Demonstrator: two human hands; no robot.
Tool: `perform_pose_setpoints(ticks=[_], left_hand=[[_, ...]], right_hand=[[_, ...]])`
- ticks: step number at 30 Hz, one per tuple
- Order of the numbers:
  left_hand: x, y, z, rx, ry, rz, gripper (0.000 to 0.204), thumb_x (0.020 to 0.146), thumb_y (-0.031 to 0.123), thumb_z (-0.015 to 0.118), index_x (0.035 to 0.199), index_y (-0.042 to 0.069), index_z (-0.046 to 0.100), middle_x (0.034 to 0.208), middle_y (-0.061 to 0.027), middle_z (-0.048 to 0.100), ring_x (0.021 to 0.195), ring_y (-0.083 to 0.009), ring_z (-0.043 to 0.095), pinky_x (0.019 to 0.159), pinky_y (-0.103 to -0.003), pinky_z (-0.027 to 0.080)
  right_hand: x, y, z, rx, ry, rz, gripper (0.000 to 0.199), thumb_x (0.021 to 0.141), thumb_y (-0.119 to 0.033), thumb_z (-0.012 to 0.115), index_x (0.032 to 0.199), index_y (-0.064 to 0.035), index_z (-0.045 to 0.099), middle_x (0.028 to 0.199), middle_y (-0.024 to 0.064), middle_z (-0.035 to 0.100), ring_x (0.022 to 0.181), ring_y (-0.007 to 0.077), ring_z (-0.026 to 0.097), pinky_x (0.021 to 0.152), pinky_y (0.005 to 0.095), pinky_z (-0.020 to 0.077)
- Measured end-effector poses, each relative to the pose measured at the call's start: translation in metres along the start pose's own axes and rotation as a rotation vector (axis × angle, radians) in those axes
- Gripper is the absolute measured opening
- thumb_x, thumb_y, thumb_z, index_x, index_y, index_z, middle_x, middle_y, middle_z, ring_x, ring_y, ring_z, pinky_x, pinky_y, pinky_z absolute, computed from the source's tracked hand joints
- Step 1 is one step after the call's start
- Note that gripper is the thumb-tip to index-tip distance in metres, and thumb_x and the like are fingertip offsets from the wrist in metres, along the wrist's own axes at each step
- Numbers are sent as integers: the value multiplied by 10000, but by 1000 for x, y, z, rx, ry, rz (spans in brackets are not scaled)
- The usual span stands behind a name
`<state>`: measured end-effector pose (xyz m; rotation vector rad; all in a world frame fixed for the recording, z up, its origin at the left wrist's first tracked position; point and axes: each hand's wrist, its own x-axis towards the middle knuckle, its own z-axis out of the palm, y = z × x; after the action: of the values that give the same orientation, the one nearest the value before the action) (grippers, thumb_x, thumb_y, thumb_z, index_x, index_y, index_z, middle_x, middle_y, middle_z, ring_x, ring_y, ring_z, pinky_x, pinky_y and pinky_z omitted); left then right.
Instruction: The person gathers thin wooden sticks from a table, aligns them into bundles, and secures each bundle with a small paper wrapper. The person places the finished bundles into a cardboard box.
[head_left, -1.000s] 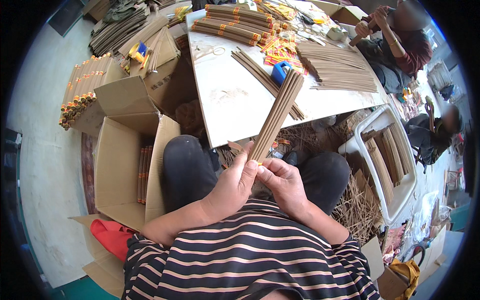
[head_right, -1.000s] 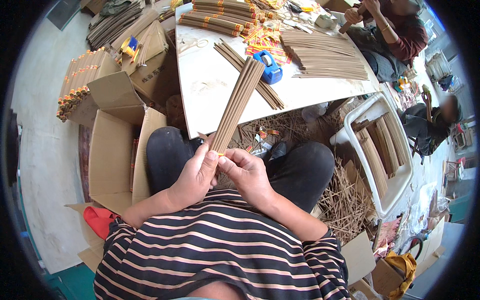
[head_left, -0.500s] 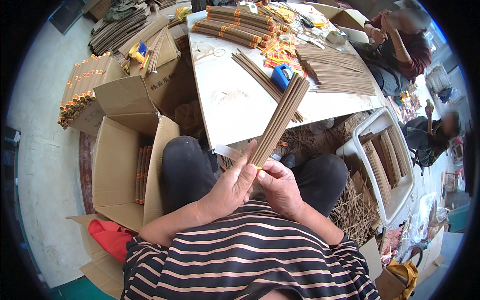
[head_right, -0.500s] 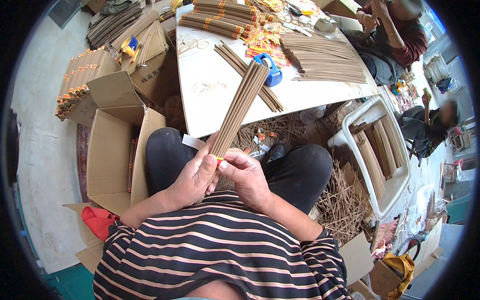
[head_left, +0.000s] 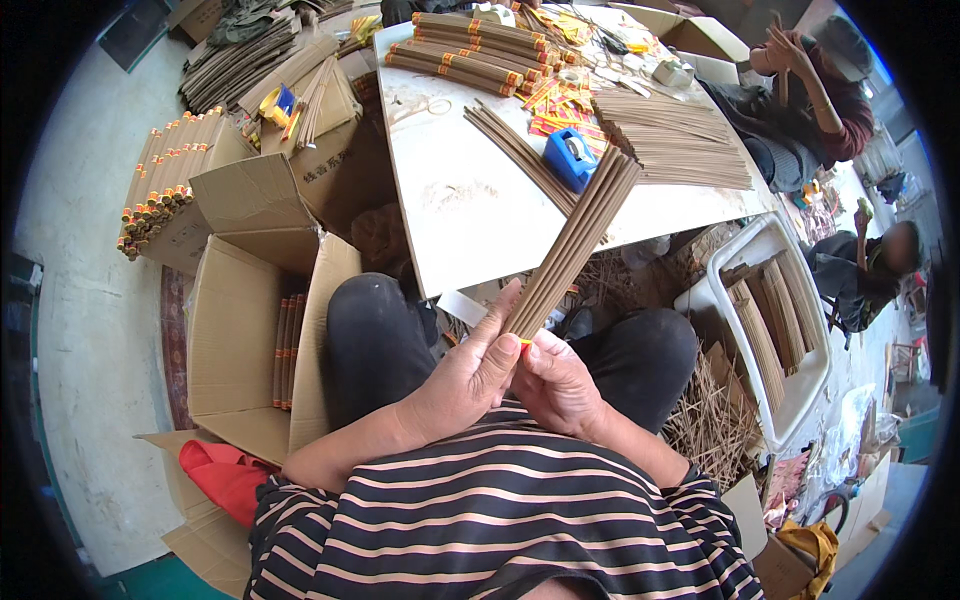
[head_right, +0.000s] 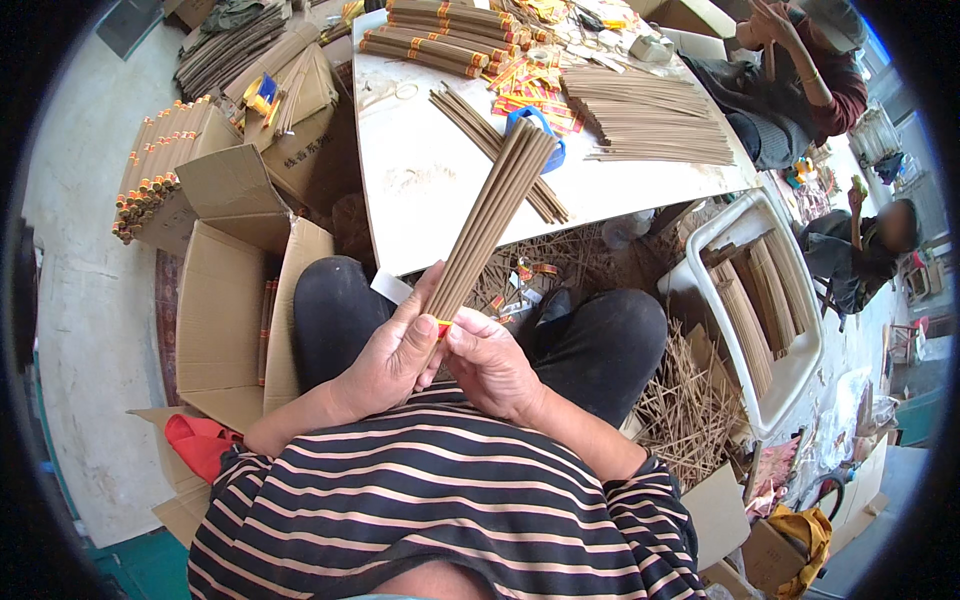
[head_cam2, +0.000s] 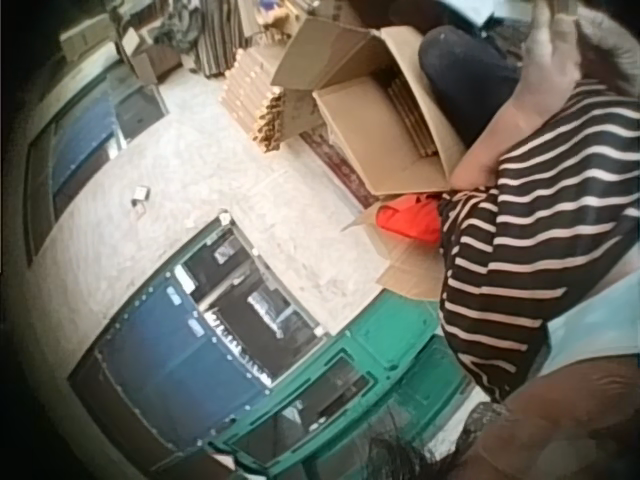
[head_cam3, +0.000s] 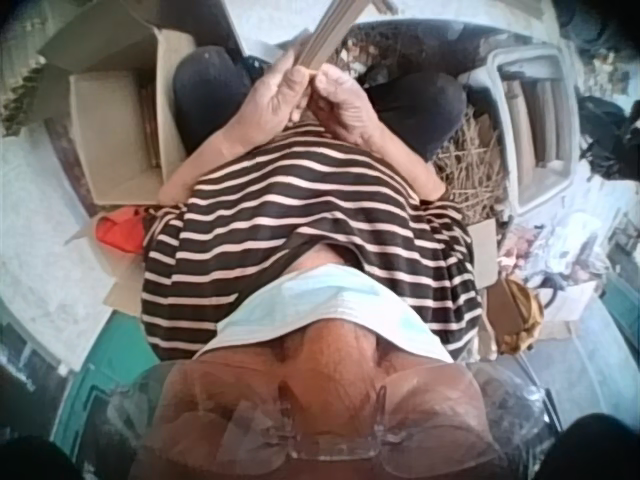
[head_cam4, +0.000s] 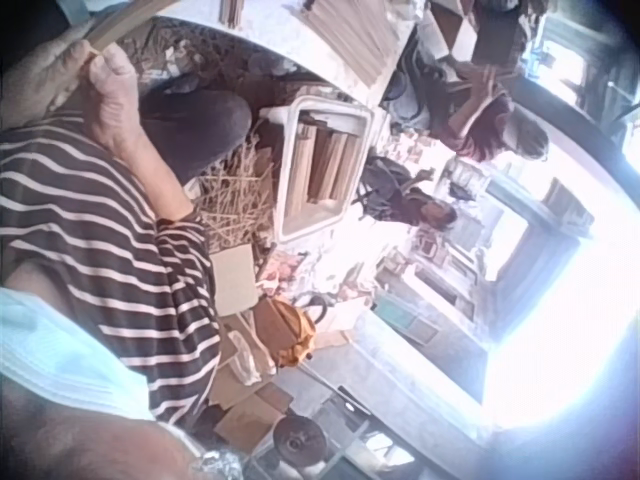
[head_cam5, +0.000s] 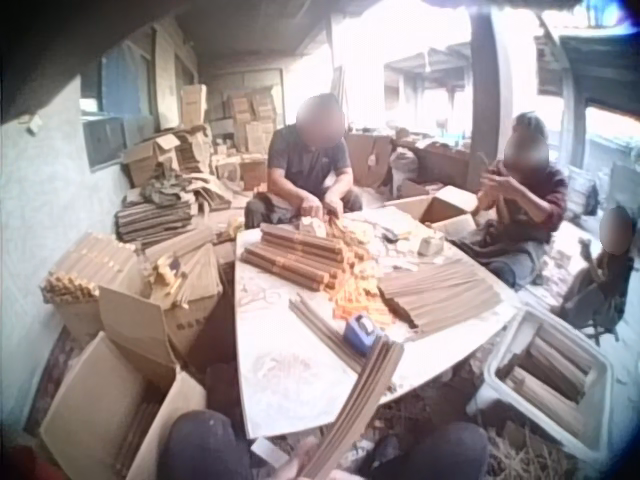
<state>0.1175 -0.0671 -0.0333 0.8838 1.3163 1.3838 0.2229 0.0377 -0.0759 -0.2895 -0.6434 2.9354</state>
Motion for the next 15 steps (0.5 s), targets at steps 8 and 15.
perform_pose_setpoints(ticks=[8, 15], left_hand=[[2, 1, 3, -28, -39, 73, 753, 955, 355, 354, 1382, 61, -192, 989, -52, 411, 639, -54, 403, 529, -162, 389], [2, 2, 5, -136, -86, 32, 864, 941, 353, 393, 1307, 43, -326, 1023, -107, 479, 673, -60, 460, 557, -163, 407]], right_hand=[[-4, -4, 3, 23, -30, 4, 616, 765, -248, 693, 1271, -13, 431, 1091, 94, 560, 856, 214, 592, 693, 338, 530], [-6, -11, 6, 61, -55, 40, 663, 650, -214, 790, 1209, -5, 500, 1264, 81, 409, 1029, 215, 529, 760, 333, 510]])
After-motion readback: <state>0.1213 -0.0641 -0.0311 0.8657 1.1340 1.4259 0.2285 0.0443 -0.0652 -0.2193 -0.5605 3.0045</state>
